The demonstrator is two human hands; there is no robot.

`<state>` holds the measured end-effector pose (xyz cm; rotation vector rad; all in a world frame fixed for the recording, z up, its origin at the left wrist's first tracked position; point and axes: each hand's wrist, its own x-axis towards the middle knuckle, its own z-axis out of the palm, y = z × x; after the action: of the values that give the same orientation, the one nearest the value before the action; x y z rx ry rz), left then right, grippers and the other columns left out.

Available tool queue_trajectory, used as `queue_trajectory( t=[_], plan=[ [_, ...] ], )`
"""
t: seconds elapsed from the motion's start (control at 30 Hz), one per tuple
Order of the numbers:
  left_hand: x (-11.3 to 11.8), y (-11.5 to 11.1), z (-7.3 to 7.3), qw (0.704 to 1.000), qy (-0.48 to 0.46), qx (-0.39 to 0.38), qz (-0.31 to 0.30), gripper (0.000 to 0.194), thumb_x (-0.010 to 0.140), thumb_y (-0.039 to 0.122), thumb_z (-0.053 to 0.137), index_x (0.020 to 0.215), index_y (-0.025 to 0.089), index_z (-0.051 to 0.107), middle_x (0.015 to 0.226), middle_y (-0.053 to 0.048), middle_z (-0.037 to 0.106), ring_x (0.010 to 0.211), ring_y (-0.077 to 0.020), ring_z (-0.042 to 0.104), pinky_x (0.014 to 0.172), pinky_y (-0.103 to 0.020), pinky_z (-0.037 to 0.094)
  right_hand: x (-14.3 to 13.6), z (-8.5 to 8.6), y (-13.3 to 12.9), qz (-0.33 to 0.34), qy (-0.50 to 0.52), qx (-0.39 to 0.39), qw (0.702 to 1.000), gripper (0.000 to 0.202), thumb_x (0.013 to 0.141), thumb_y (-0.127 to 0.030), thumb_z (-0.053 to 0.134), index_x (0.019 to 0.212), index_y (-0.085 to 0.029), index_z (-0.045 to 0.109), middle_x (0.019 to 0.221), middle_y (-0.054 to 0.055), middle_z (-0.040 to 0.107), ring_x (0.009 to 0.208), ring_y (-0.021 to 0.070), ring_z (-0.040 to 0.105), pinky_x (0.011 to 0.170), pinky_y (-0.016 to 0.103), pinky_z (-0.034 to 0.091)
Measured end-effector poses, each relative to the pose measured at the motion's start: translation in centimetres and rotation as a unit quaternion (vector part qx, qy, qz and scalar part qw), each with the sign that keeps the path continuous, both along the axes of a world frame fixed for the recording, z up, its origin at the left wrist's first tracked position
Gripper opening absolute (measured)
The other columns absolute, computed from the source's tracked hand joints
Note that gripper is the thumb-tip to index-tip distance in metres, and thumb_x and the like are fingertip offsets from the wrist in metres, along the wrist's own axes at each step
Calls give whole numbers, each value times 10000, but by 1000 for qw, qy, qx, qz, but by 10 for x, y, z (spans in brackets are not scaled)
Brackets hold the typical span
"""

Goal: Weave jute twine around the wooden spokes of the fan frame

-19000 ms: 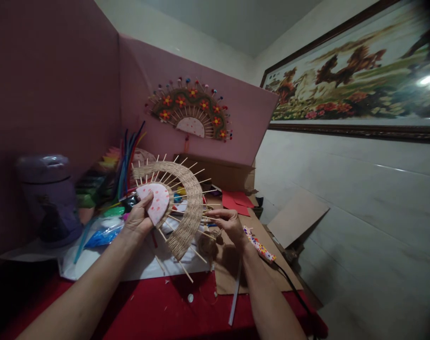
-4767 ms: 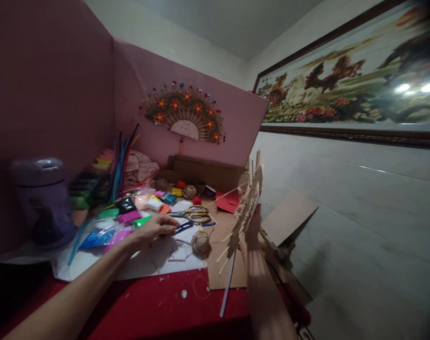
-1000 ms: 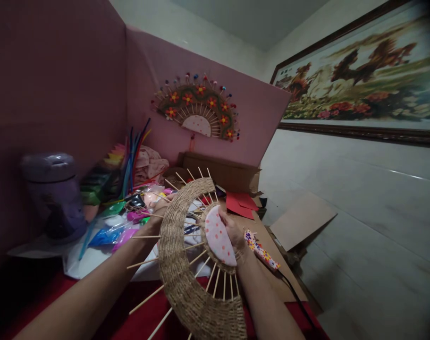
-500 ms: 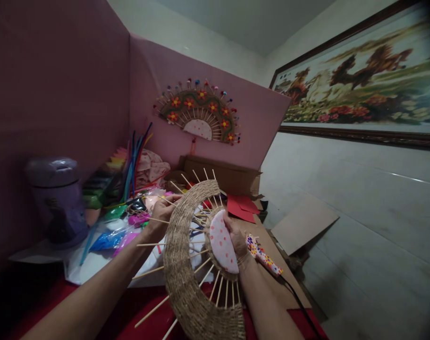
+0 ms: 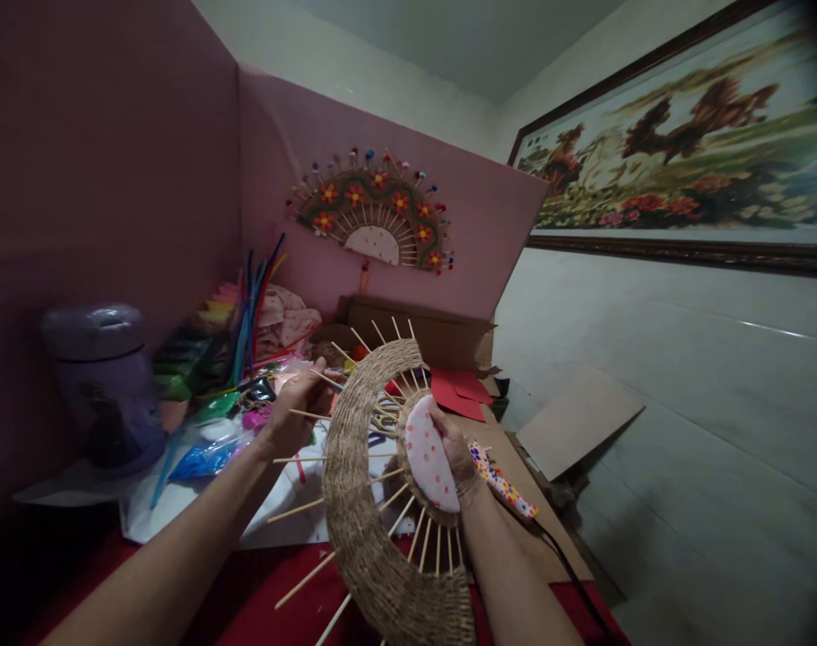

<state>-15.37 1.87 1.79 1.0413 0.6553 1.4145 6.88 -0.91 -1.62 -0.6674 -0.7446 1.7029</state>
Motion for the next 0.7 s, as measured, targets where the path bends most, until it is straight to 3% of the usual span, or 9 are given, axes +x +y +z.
queue_trajectory(
  t=[0.1,0.27,0.47,0.57,0.7],
  plan=[
    [-7,0,6,999,-37,-25,-22,396,722,491,552,670,111,651,393,51,321,362,-45,243,369,-194,170,1,1,-1,-5,-3,-3,1000,254,777,-384,556,673,-158,610,568,14,655,620,173,652,620,281,525],
    [-17,2,11,999,-31,-8,-5,402,733,486,530,681,112,668,393,48,308,365,-50,225,367,-199,151,2,3,0,8,-14,-3,1000,268,784,-385,551,685,-144,612,580,24,660,620,171,654,631,285,523],
    [-20,6,8,992,35,57,104,276,687,399,617,666,130,674,385,65,299,363,-35,225,363,-192,141,4,7,0,7,-18,-14,1000,275,781,-388,558,690,-133,609,593,36,666,627,180,658,639,296,523],
    [-21,7,7,976,108,95,163,186,625,330,686,658,147,676,434,45,444,404,-49,349,397,-188,243,4,9,-1,3,-19,-16,1000,299,789,-409,542,769,-123,624,625,43,676,633,184,661,639,302,523],
    [-21,5,8,943,206,163,204,185,597,314,704,699,159,706,636,-33,647,600,-149,553,563,-248,404,4,9,0,-14,-20,-9,1000,327,783,-431,544,818,-118,631,643,45,683,632,189,662,640,308,524]
  ],
)
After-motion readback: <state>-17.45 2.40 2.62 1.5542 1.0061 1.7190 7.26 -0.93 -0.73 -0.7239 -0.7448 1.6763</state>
